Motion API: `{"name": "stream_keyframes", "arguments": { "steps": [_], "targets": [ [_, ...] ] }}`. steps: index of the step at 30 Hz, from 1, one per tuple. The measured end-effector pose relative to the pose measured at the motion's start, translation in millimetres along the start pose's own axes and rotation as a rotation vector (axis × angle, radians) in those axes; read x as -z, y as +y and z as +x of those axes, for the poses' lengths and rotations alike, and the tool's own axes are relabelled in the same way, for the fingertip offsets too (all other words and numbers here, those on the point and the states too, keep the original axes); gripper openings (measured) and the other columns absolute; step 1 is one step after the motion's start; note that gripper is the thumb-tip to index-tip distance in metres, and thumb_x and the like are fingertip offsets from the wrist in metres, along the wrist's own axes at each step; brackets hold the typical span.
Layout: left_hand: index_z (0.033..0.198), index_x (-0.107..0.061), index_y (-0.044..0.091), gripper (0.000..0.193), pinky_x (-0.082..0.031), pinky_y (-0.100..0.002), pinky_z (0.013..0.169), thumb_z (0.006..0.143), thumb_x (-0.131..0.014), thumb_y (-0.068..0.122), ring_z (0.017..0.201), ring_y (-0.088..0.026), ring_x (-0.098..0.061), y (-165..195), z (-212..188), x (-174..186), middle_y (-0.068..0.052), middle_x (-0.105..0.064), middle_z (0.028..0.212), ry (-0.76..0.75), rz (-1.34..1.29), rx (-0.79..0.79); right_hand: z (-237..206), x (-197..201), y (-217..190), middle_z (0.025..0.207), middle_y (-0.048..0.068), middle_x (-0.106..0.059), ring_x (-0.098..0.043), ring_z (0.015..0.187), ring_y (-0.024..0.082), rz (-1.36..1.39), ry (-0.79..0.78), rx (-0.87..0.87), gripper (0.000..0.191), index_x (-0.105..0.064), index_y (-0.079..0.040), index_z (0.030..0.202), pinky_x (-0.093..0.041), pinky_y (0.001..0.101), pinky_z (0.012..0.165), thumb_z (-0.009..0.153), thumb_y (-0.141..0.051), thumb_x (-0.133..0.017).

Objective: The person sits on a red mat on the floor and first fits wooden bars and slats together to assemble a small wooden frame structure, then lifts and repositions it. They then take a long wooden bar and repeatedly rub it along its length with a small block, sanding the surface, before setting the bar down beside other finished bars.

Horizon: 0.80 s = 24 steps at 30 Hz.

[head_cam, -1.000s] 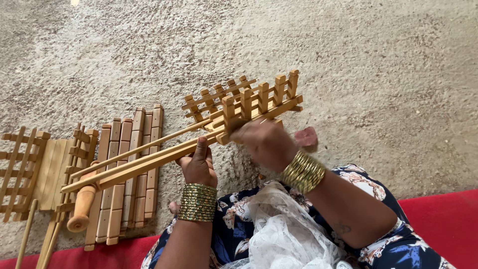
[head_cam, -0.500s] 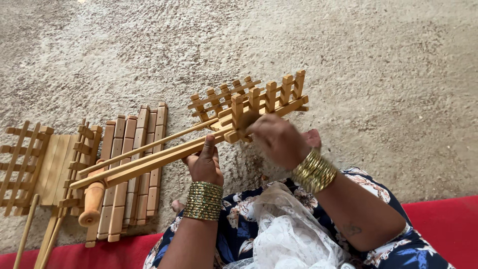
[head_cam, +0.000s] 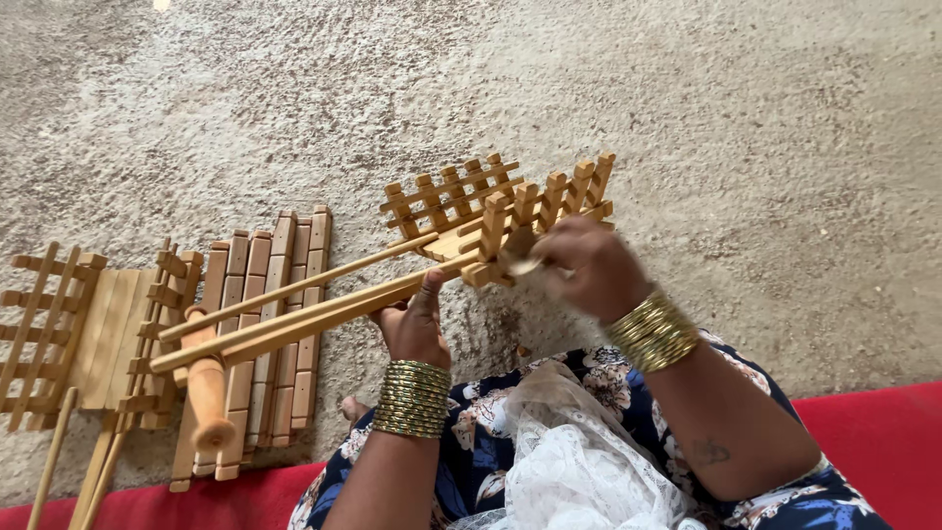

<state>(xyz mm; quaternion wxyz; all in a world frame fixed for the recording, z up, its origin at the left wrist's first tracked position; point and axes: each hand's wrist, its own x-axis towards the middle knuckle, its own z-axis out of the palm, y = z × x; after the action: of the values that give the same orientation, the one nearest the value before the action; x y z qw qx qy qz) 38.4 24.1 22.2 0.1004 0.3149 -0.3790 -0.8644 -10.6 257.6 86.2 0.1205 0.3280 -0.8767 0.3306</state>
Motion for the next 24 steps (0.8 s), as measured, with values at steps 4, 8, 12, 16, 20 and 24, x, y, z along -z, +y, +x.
{"name": "stream_keyframes", "arguments": {
  "steps": [4, 8, 12, 16, 20, 24],
  "targets": [
    [0.143, -0.021, 0.013, 0.098, -0.047, -0.036, 0.112, 0.069, -0.085, 0.009, 0.126, -0.03, -0.059, 8, 9, 2, -0.019, -0.056, 0.129, 0.022, -0.127, -0.011, -11, 22, 22, 0.09, 0.011, -0.073, -0.069, 0.074, 0.021, -0.083, 0.087, -0.338, 0.017, -0.078, -0.002, 0.101, -0.061, 0.029, 0.059, 0.088, 0.001, -0.066],
    [0.145, -0.022, 0.015, 0.096, -0.05, -0.043, 0.11, 0.071, -0.084, 0.013, 0.123, -0.032, -0.06, 14, 21, 6, -0.018, -0.058, 0.129, 0.059, -0.147, -0.042, -16, 6, 29, 0.097, 0.013, -0.075, -0.071, 0.075, 0.018, -0.112, 0.016, -0.289, 0.024, -0.076, -0.002, 0.11, -0.062, 0.0284, 0.065, 0.09, 0.001, -0.063],
    [0.146, -0.019, 0.016, 0.093, -0.049, -0.043, 0.113, 0.078, -0.082, 0.013, 0.123, -0.035, -0.061, 20, 24, 10, -0.02, -0.059, 0.129, 0.189, -0.18, 0.052, -16, -20, 11, 0.093, 0.013, -0.076, -0.071, 0.066, 0.019, -0.172, -0.022, -0.35, 0.018, -0.075, -0.004, 0.111, -0.061, 0.0271, 0.054, 0.1, -0.005, -0.062],
    [0.143, -0.024, 0.014, 0.09, -0.046, -0.046, 0.112, 0.076, -0.083, 0.013, 0.124, -0.033, -0.061, 20, 21, 7, -0.016, -0.062, 0.127, 0.141, -0.163, -0.014, -18, -15, -4, 0.095, 0.016, -0.076, -0.071, 0.075, 0.02, -0.273, 0.088, -0.165, 0.022, -0.076, -0.003, 0.107, -0.062, 0.028, 0.066, 0.088, -0.004, -0.066],
    [0.141, -0.027, 0.01, 0.087, -0.048, -0.047, 0.112, 0.075, -0.084, 0.015, 0.126, -0.032, -0.061, 17, 18, 4, -0.015, -0.062, 0.126, 0.099, -0.085, -0.026, -18, -2, 2, 0.088, 0.012, -0.076, -0.071, 0.066, 0.018, -0.258, -0.015, -0.444, 0.018, -0.077, -0.006, 0.103, -0.061, 0.029, 0.055, 0.089, -0.003, -0.066],
    [0.141, -0.029, 0.0, 0.086, -0.051, -0.045, 0.114, 0.08, -0.087, 0.018, 0.126, -0.036, -0.064, 14, 18, 6, -0.022, -0.063, 0.126, 0.086, -0.087, -0.016, -15, -10, 6, 0.093, 0.012, -0.077, -0.073, 0.08, 0.019, -0.265, 0.213, -0.169, 0.01, -0.075, -0.005, 0.101, -0.063, 0.0274, 0.066, 0.093, -0.003, -0.069]
  ]
}}
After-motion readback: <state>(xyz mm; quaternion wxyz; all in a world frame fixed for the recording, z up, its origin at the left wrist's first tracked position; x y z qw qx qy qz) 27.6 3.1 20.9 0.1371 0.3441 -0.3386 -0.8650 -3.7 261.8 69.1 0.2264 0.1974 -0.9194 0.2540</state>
